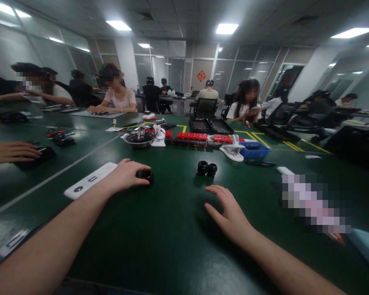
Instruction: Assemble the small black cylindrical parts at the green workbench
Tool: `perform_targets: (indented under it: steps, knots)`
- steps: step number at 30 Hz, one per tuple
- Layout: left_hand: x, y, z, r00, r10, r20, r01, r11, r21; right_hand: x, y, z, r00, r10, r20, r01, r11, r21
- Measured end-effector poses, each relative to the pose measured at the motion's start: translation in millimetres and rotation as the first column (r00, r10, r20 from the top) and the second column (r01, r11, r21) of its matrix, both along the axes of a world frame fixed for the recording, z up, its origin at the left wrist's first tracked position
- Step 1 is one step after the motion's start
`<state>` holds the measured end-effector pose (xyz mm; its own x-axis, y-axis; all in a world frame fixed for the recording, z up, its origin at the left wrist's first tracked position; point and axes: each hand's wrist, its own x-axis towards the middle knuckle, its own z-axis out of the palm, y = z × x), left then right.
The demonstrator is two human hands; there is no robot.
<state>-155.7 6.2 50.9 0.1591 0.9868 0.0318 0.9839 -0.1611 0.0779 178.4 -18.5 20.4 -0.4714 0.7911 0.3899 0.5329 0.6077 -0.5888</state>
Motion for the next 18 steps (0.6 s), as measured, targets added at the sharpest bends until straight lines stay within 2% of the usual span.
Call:
perform_targets:
  steps: [4,9,14,18]
  knots:
    - [2.6,0.5,-4.9,0.996,-0.004,-0.085,0.010,0.997,0.071,0.1,0.0,1.2,1.000,0.003,-0.001,-0.003,1.000,-0.011]
    - [7.8,-1.5,-4.6,0.987,0.064,-0.150,-0.049,0.994,0.101,-0.9,0.2,1.6,1.000,0.013,0.007,-0.013,1.000,-0.022]
    - [13.1,-2.3,-4.1,0.984,0.105,-0.144,-0.088,0.989,0.120,-0.3,1.3,1.3,1.000,0.014,0.014,-0.014,1.000,-0.010]
    - [15.5,-2.8,-7.1,0.992,0.058,-0.112,-0.043,0.990,0.137,0.5,0.4,4.0,1.000,0.015,0.015,-0.015,1.000,-0.007]
